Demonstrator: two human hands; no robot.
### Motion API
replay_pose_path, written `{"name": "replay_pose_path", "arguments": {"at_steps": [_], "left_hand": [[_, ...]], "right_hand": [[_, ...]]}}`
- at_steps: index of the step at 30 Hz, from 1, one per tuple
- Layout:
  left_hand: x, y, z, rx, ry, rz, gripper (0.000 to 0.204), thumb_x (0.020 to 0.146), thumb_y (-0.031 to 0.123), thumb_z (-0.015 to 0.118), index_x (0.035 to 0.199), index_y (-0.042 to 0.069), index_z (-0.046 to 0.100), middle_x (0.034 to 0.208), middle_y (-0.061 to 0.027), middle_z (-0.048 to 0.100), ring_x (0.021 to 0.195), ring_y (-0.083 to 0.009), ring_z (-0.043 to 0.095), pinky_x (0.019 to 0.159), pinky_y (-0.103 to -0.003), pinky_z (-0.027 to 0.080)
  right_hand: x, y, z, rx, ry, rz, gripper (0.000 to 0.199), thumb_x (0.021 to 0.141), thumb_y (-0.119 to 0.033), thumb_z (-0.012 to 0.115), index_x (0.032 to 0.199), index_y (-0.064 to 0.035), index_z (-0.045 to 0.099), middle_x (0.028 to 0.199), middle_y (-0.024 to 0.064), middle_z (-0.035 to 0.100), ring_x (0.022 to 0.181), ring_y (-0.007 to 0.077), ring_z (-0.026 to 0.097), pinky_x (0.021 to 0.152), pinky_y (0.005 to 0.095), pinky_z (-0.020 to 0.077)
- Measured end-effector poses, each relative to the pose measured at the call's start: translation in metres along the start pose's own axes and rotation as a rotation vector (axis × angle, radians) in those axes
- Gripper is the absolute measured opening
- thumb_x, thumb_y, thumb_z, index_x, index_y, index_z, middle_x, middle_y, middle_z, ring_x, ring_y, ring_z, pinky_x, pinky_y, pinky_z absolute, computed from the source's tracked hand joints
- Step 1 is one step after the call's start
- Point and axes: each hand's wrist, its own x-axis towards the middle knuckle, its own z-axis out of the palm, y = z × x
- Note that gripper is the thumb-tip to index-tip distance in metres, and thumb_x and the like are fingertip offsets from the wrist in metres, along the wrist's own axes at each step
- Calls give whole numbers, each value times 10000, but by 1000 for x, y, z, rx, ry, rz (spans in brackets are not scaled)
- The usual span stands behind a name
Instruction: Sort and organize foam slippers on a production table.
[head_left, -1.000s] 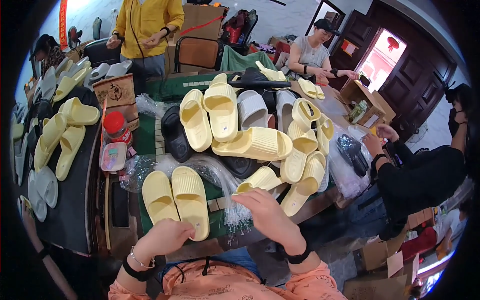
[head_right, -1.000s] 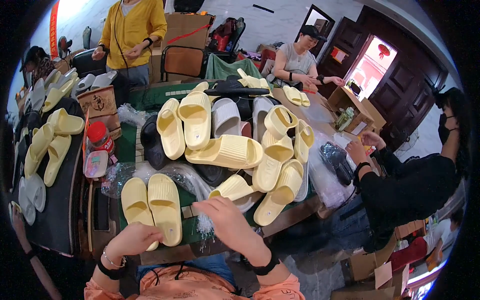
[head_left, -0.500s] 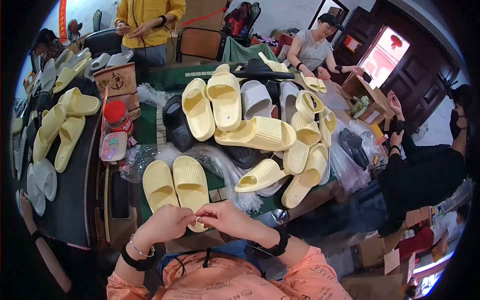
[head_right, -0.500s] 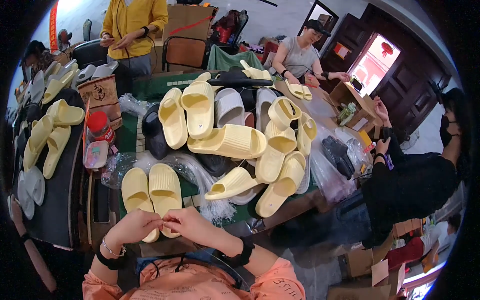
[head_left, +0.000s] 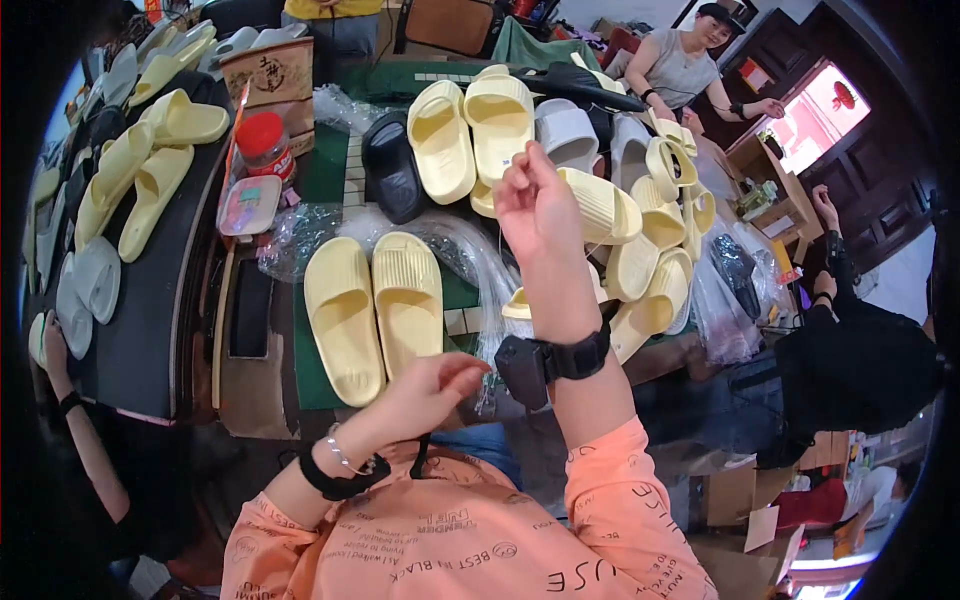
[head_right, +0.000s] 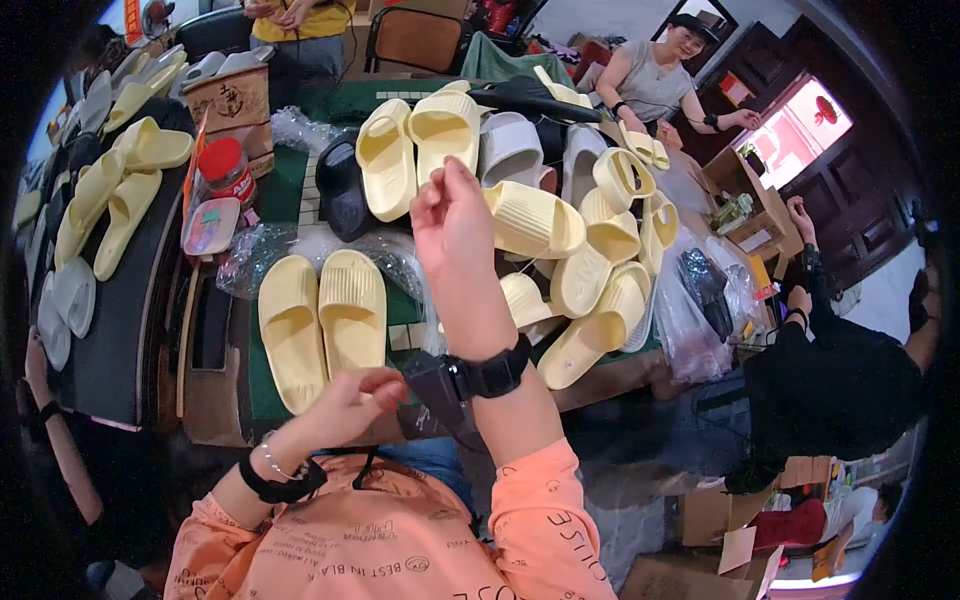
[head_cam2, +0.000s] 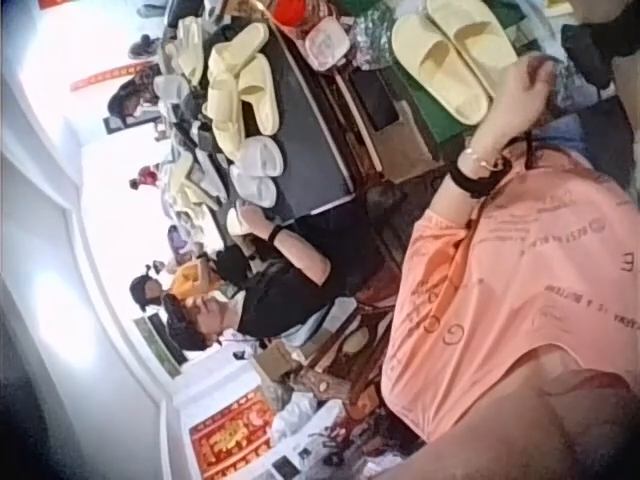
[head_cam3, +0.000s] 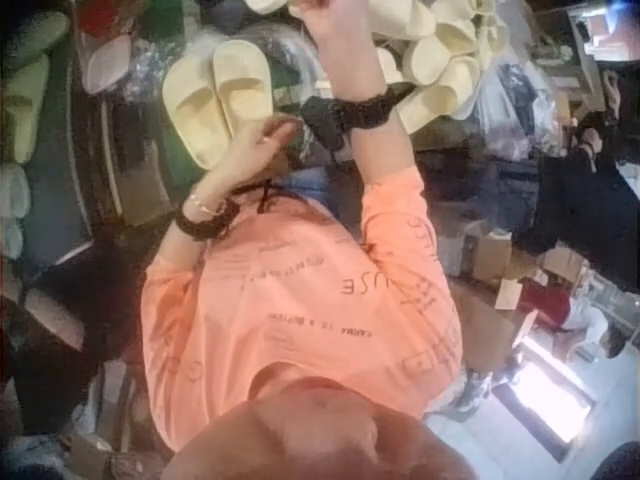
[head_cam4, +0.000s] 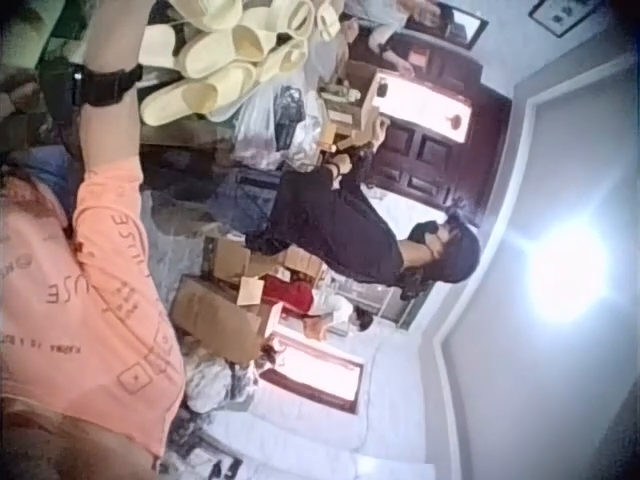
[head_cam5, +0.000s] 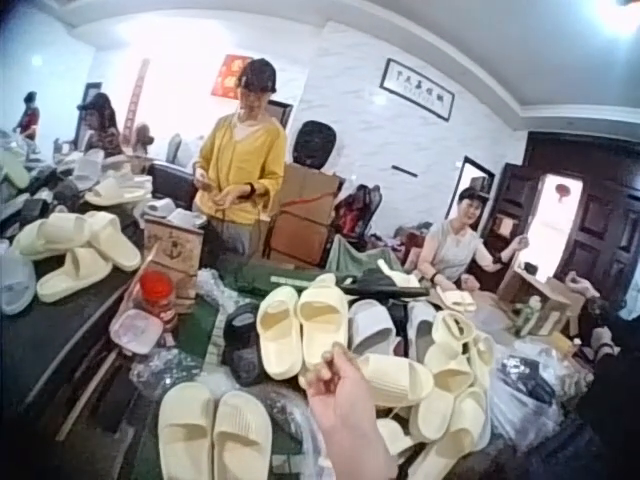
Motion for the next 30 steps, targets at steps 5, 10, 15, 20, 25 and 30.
{"name": "replay_pose_path", "arguments": {"at_steps": [5,10,15,20,25,30], "left_hand": [[-1,-21,34,-153,21,39,348,901,220,431,1188,23,434,882,-48,576,753,-99,524,671,-252,441],[3,-19,36,-442,-88,-51,311,914,226,388,1156,37,439,983,-24,545,906,-101,506,784,-254,425],[3,-5,31,-586,-192,-70,217,909,135,394,1066,17,487,980,-37,558,905,-106,515,813,-240,409],[2,-7,36,-607,-157,-72,225,874,108,499,1064,-12,502,986,-39,566,879,-88,537,776,-224,439],[0,-9,40,-475,-66,-85,186,870,136,517,950,-27,555,872,-48,602,791,-85,562,730,-209,454],[-1,-1,44,-486,-66,-77,173,877,130,504,912,-29,562,844,-61,607,772,-91,565,706,-211,459]], "right_hand": [[17,0,0,261,40,-61,141,883,-122,459,755,-65,445,602,-18,414,494,88,346,477,230,276],[39,3,-15,238,91,-123,202,884,-162,461,696,-90,440,589,-24,427,480,94,372,473,236,322],[58,-11,-27,169,145,-211,200,870,-151,473,681,-108,421,574,-33,409,471,75,364,447,207,324],[64,2,-43,204,76,-228,156,861,-144,489,724,-118,419,566,-36,388,466,73,353,440,198,320],[42,10,-23,182,62,-229,125,864,-154,493,758,-96,461,598,-28,415,468,74,347,468,205,318],[36,7,-21,161,25,-262,73,869,-141,485,900,-78,465,639,-14,405,481,77,350,445,201,305]]}}
